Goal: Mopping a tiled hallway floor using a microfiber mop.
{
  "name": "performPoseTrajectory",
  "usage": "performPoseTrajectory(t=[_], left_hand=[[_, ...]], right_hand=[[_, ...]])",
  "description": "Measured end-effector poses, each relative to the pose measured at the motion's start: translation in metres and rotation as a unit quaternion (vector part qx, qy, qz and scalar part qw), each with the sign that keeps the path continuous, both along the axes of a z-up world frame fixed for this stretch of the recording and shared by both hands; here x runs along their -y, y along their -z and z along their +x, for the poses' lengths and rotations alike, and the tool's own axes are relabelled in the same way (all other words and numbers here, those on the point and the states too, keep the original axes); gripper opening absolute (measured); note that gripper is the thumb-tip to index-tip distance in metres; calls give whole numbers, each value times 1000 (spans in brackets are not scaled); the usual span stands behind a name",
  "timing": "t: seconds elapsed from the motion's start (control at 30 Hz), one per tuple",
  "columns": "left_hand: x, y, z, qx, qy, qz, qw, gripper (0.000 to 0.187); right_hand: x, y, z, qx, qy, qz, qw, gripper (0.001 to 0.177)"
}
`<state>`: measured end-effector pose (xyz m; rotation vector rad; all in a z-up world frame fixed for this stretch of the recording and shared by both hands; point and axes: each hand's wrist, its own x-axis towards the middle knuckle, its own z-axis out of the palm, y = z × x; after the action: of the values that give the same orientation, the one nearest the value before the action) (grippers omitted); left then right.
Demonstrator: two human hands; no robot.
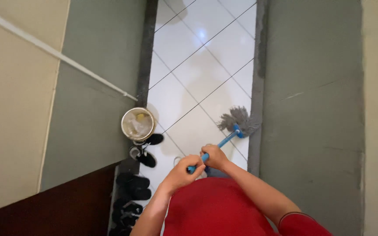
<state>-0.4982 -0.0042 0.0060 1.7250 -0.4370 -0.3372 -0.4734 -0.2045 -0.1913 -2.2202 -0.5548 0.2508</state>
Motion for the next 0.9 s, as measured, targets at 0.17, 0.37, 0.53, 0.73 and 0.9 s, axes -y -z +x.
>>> performPoseTrajectory(t=[0.17,0.37,0.53,0.73,0.9], left_hand=[[-66,-43,-33,16,-63,17,998,27],[-125,-70,-71,65,-112,64,989,34],[-158,-60,-98,34,-126,134,982,36],[-160,-69,-109,11,-145,132,980,32],[-144,-67,-115,19,-142,80,986,22]], right_hand=[[-92,-11,-11,23,-80,46,995,16],[-192,-33,-29,21,-163,98,981,16],[-243,-40,-37,-22,-239,141,960,28],[-246,-61,-42,-47,-270,132,953,22],[-217,-60,-57,-43,-240,89,966,24]])
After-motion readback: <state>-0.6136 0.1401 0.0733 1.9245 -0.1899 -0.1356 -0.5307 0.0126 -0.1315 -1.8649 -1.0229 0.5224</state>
